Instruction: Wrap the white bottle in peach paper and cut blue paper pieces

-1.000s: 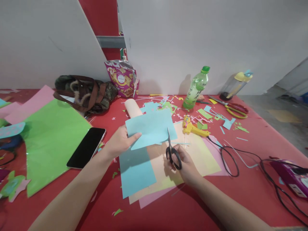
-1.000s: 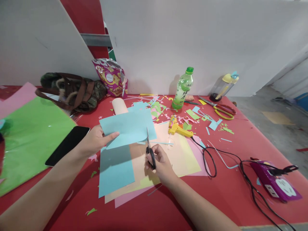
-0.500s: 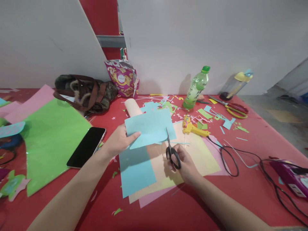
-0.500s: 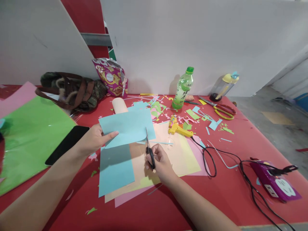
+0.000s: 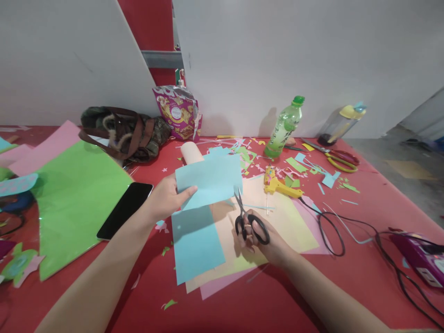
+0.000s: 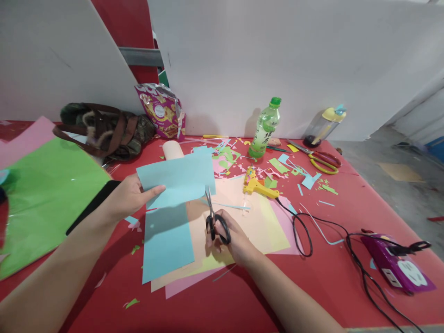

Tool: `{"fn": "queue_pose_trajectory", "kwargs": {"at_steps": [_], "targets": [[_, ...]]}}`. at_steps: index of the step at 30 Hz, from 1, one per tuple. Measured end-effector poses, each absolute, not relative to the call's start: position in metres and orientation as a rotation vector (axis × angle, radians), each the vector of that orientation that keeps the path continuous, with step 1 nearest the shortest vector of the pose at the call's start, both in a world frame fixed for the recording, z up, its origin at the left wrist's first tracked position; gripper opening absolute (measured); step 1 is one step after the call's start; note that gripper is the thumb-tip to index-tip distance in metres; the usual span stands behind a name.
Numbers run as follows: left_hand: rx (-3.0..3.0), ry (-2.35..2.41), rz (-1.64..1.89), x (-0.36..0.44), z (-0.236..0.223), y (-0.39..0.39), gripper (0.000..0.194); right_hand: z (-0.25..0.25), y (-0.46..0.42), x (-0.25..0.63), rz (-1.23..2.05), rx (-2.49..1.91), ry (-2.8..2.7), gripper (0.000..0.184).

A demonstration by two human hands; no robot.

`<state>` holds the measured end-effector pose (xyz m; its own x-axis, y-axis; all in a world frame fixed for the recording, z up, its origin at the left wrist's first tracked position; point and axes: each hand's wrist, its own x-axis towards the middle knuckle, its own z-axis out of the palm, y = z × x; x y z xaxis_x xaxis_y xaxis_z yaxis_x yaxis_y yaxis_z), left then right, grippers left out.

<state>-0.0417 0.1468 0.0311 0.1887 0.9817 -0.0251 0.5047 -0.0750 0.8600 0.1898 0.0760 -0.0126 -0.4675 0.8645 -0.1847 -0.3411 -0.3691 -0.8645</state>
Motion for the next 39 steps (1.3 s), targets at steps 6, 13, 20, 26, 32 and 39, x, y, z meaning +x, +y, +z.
{"fn": "queue_pose_trajectory", "kwargs": {"at_steps": [6,13,20,26,32,39], "targets": [[1.687,1.324,0.763,-0.0387,0.0327,0.1451,0.042,-0.0120,0.0769,0.1905,1.894,-0.864,-1.030,0.034],[1.633,1.318,0.786,-0.0372,0.0359,0.1443,0.041,-0.0093,0.0766,0.1932,1.947,-0.806,-1.053,0.030],[1.626,1.302,0.730,-0.0379,0.0335,0.1442,0.042,-0.0098,0.0782,0.1950,1.990,-0.719,-1.019,0.031],[1.590,1.262,0.696,-0.0370,0.0335,0.1432,0.041,-0.0112,0.0775,0.1922,1.929,-0.733,-1.018,0.032],[1.562,1.246,0.701,-0.0352,0.0343,0.1428,0.042,-0.0101,0.0770,0.1909,1.882,-0.805,-1.050,0.034],[1.544,1.249,0.705,-0.0324,0.0333,0.1405,0.037,-0.0109,0.0768,0.1902,1.827,-0.861,-1.063,0.036]]}}
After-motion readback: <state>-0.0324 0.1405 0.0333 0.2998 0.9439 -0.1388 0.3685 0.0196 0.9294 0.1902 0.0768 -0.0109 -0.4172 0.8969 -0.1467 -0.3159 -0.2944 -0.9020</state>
